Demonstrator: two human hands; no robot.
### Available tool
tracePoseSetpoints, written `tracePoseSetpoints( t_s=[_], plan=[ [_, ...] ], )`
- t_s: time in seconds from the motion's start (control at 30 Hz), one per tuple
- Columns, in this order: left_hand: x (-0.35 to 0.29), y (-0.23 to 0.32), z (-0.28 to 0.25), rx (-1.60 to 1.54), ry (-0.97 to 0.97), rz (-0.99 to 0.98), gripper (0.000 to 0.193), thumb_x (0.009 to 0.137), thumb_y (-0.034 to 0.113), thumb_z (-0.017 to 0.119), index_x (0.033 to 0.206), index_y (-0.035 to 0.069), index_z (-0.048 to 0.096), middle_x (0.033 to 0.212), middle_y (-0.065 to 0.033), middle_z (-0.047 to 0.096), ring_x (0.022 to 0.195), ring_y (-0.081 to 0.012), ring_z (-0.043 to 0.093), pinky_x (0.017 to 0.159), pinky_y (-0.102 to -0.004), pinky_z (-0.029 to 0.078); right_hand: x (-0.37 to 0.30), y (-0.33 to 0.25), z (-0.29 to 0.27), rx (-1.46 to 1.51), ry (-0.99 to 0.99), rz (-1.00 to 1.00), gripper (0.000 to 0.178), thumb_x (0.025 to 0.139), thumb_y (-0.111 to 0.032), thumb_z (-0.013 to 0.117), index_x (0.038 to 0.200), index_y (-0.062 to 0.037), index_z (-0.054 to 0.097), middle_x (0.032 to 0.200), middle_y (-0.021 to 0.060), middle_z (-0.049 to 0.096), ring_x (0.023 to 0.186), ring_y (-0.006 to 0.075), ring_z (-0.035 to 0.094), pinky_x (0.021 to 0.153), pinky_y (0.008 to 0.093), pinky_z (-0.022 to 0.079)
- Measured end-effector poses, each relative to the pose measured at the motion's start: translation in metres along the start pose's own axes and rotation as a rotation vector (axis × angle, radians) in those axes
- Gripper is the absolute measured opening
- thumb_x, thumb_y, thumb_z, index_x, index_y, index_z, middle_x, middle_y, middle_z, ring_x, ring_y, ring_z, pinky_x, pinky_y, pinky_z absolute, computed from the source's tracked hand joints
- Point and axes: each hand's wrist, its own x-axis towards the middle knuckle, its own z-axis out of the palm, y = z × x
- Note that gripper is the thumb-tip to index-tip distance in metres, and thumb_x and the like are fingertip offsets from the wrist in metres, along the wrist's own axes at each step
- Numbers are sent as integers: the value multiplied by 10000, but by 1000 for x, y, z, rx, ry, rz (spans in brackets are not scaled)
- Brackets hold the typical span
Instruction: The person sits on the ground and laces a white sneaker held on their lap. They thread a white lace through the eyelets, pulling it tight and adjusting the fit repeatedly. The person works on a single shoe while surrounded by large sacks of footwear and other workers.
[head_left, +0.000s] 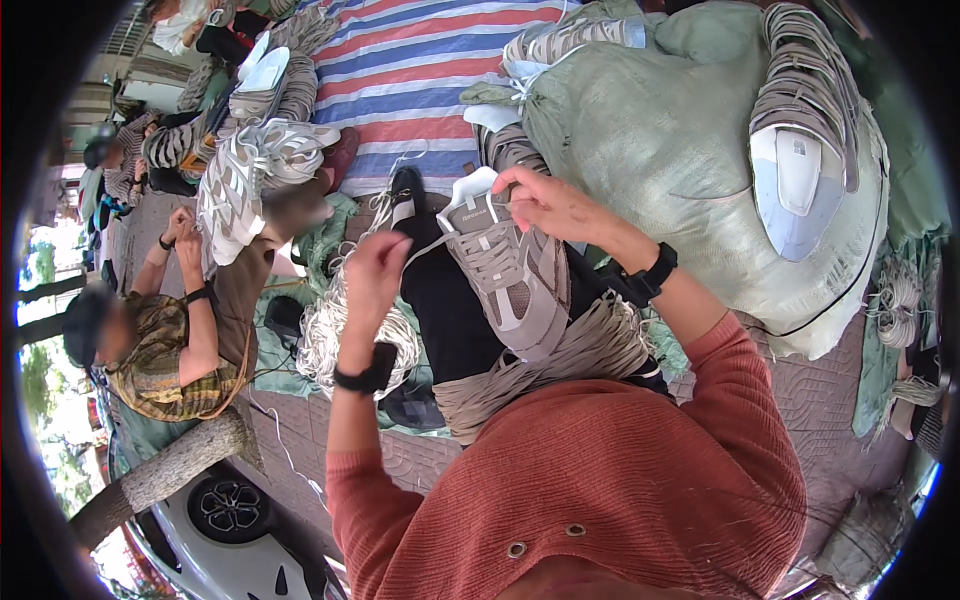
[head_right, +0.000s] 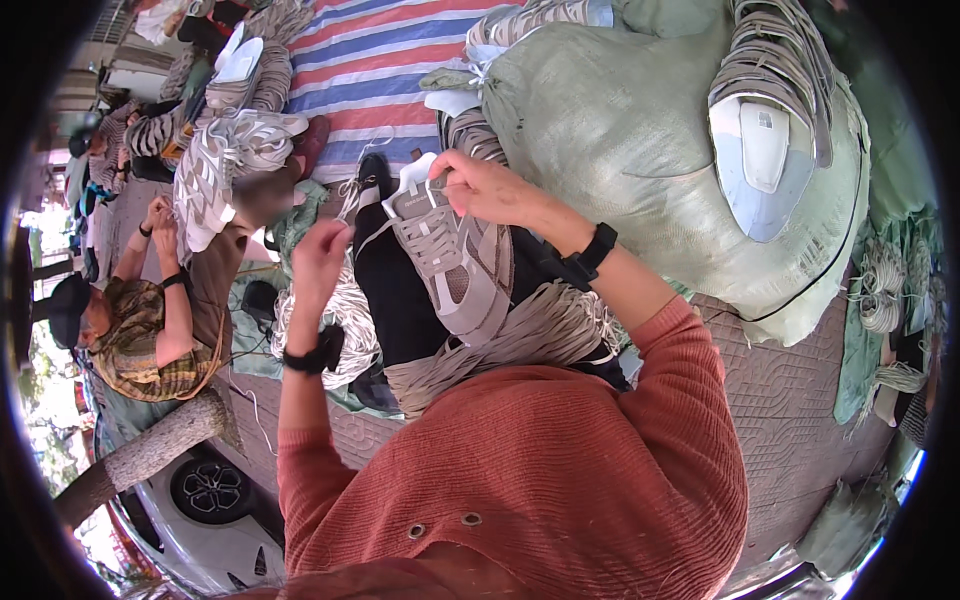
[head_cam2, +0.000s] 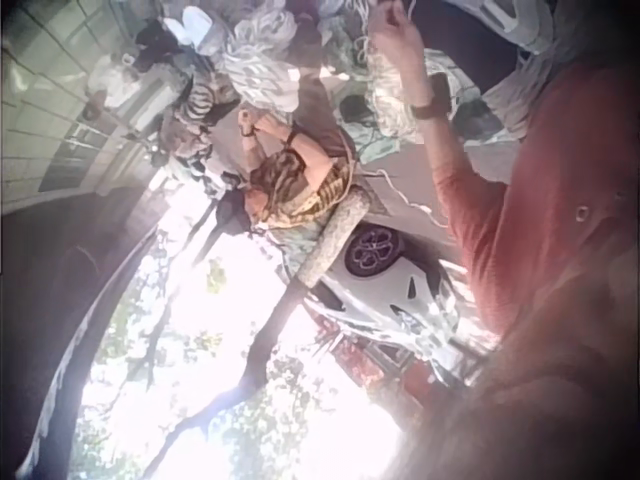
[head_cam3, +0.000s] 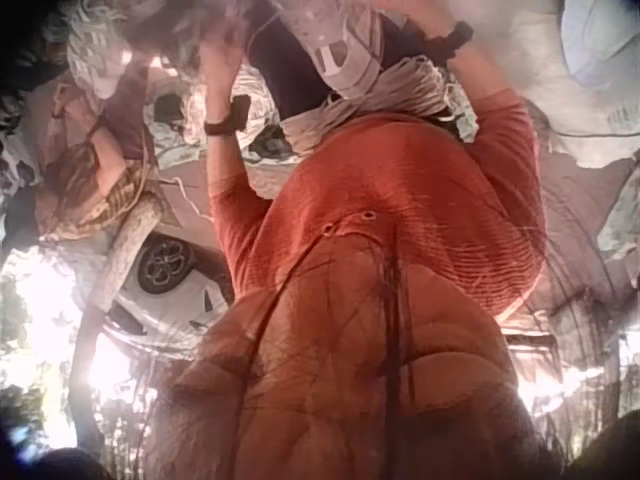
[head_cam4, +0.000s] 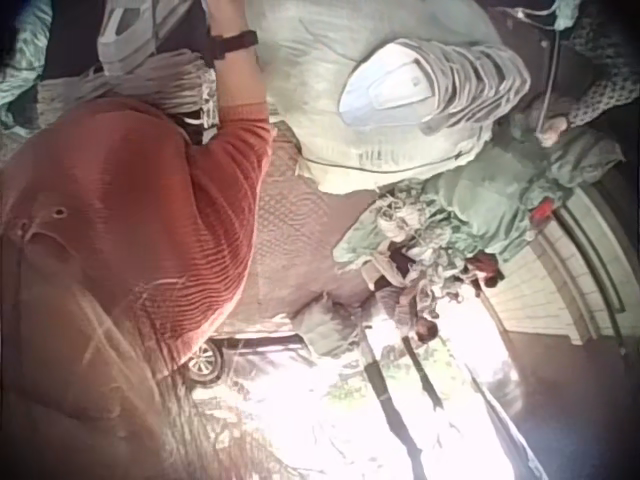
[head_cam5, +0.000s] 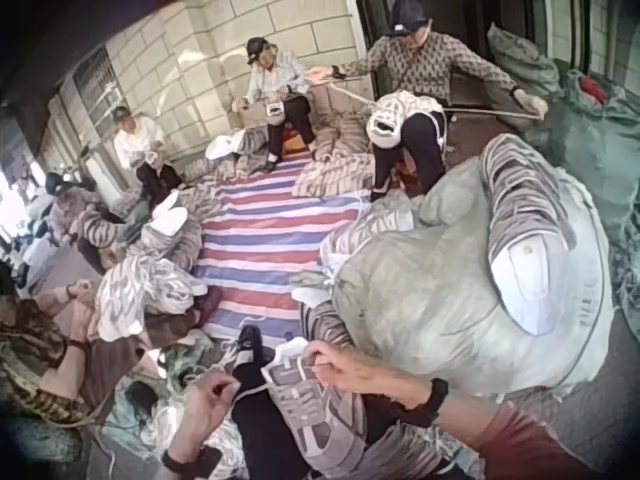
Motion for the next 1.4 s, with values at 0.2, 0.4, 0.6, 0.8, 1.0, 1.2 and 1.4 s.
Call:
tracePoseSetpoints(
  t_s=[0.2,0.4,0.6,0.8,1.0,1.2,1.4],
  plan=[
    [48,42,70,146,-236,240,89,757,108,730,803,84,657,823,-42,606,853,-248,587,757,-402,395,-6,3,2,195,5,91,317,936,-70,465,1253,-76,454,656,-21,515,612,47,441,578,237,329],
    [54,43,73,157,-342,256,139,751,80,741,845,63,640,817,-32,577,848,-229,562,799,-388,344,-3,14,3,395,-47,54,385,898,-30,481,1278,-66,431,657,-26,513,612,45,467,578,220,320],
    [52,40,75,106,-315,343,173,739,80,745,875,82,637,835,-19,535,853,-222,541,794,-386,342,-2,11,3,494,-82,89,412,879,-24,495,1284,-61,433,648,-16,521,585,55,480,575,218,327],
    [51,41,78,64,-281,394,199,736,46,731,901,85,628,863,-28,526,868,-229,536,811,-387,346,3,0,3,475,-17,152,457,839,-9,512,1289,-30,434,629,4,542,572,80,514,562,232,366],
    [45,39,85,7,-324,260,185,740,27,702,891,86,614,871,-32,533,880,-233,544,825,-387,349,11,2,-13,168,-115,219,404,851,-157,642,1240,-103,549,694,32,618,674,133,575,664,295,408],
    [53,40,70,251,-196,611,120,771,65,676,855,87,592,870,-41,543,893,-243,548,864,-399,351,19,0,-28,-638,-11,-102,287,868,-339,713,1060,-127,689,961,30,606,947,212,578,785,333,453],
    [67,-79,-77,479,261,230,98,741,111,682,816,103,619,798,-68,625,785,-289,611,764,-412,444,21,5,-25,-498,-21,-108,249,895,-309,689,1028,-99,687,954,38,598,888,205,584,757,320,474]
  ],
)
